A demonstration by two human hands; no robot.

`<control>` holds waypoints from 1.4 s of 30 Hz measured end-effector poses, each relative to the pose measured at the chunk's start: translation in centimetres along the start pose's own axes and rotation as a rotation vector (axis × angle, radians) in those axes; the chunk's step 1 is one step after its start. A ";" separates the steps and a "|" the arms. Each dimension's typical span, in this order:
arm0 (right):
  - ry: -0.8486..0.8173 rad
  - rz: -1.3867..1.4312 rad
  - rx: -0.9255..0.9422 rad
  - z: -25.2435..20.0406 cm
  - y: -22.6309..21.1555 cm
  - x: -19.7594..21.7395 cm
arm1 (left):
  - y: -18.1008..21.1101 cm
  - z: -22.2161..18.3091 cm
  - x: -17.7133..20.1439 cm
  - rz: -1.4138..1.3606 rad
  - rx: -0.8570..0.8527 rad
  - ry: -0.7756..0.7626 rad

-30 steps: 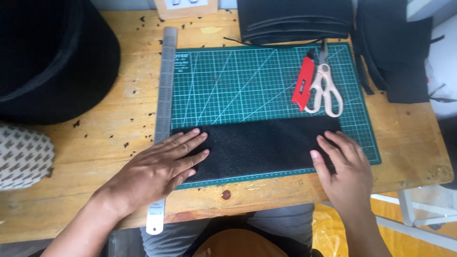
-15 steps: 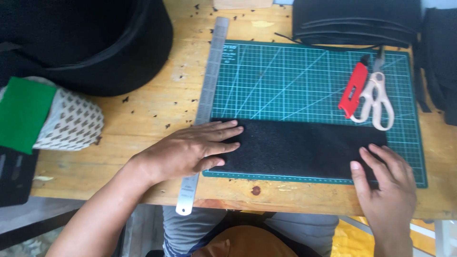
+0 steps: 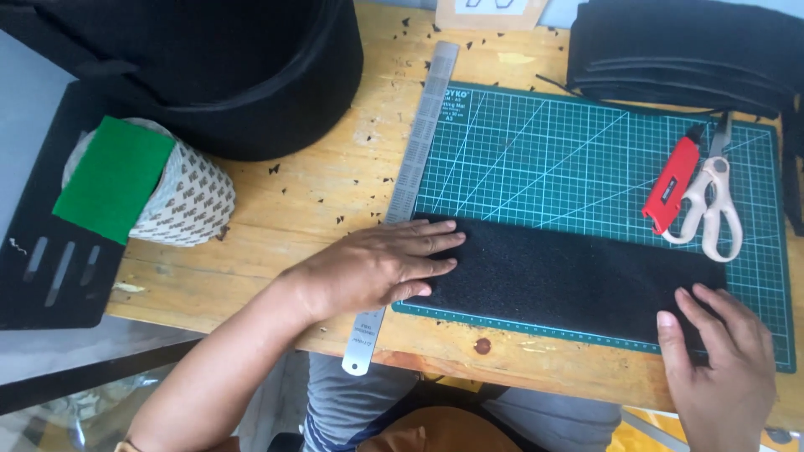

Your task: Measuring and cutting strips of black material using a ruler, scissors, and a utility knife on a cutting mat.

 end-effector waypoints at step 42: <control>-0.051 -0.139 -0.028 2.9 -4.1 3.7 | 5.3 -0.6 -3.4 0.434 0.121 0.373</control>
Point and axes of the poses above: each hand's wrist, its own z-axis towards the middle knuckle, its own x-axis out of the back of the hand, y = z × x, the point moved 3 cm from there along z, towards the middle knuckle, and after that the axes turned 11 degrees about -z, right-handed, at the moved point
